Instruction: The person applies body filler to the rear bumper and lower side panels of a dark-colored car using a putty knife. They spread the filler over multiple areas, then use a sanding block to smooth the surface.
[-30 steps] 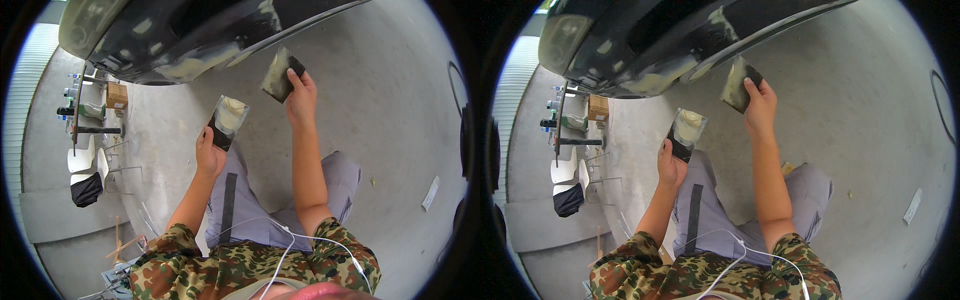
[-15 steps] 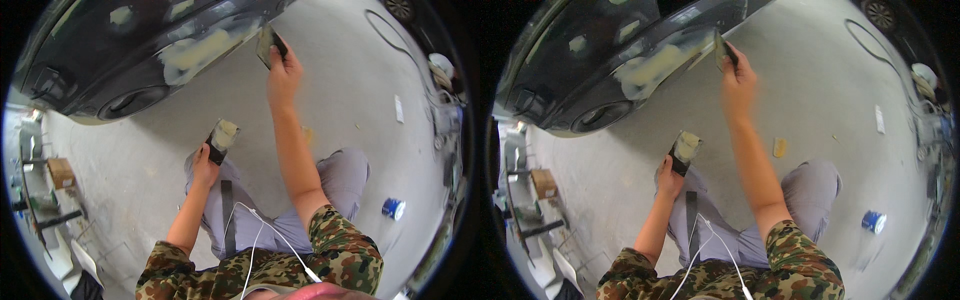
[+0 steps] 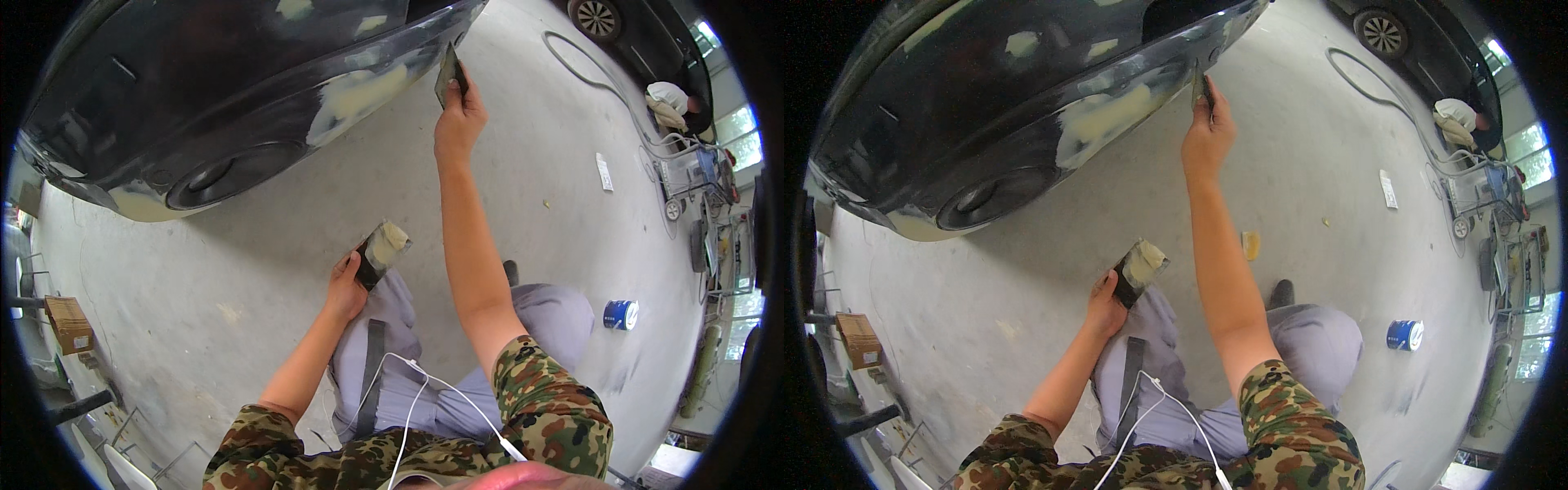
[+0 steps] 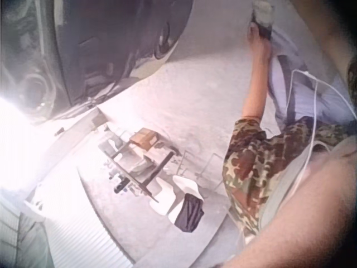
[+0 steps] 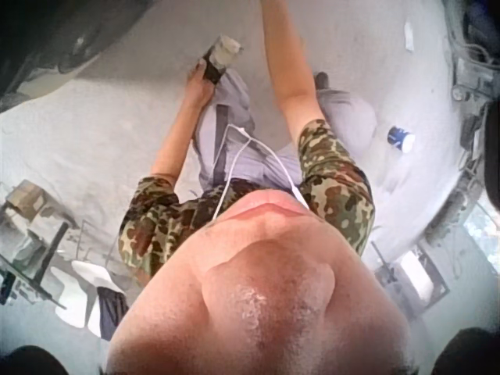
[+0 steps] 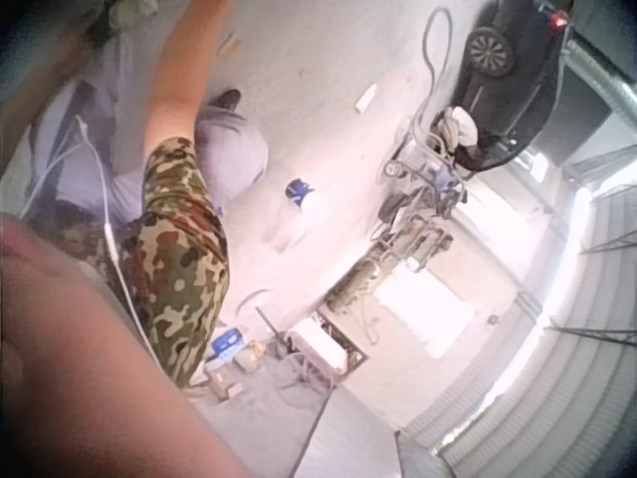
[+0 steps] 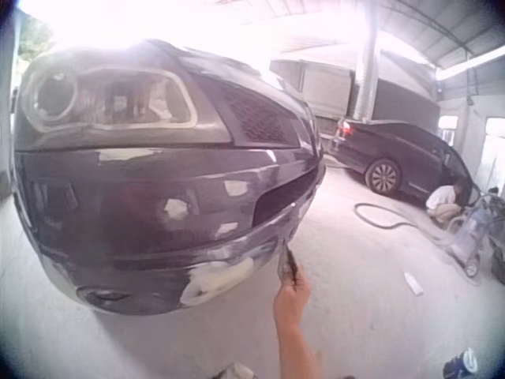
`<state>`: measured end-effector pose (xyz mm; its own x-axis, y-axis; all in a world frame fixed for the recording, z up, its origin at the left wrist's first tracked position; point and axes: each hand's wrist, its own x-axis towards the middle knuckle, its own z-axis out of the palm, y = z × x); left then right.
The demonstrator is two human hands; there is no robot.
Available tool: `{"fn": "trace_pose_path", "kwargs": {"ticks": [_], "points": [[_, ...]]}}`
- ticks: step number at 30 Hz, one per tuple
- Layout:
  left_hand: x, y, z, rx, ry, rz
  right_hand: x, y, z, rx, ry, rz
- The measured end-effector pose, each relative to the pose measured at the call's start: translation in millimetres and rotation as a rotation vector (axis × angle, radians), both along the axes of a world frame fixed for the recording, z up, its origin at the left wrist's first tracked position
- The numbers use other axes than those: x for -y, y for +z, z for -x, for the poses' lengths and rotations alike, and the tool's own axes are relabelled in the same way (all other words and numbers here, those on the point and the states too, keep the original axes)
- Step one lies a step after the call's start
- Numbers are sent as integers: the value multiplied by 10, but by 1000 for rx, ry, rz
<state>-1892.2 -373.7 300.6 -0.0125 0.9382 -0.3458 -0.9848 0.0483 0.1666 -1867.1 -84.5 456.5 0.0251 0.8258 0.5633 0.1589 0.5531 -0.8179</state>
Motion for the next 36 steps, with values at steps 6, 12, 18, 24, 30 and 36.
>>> {"fn": "trace_pose_path", "kwargs": {"ticks": [6, 12, 18, 24, 30, 36], "points": [[7, 166, 131, -39, -27, -13, 87, 202, 190, -11, 6, -30], [92, 235, 74, -20, 29, 32, 499, 152, 284, 52, 26, -179], [114, 226, 59, 13, 86, 62, 871, -134, 473, 177, -25, -233], [112, 200, 96, 107, 197, 108, 974, -457, 470, 268, 18, -431], [110, 241, 5, 107, 229, 87, 1018, -171, -24, 231, 13, -256], [129, 317, -82, 83, 225, 105, 442, 439, -312, 25, -93, -54]]}}
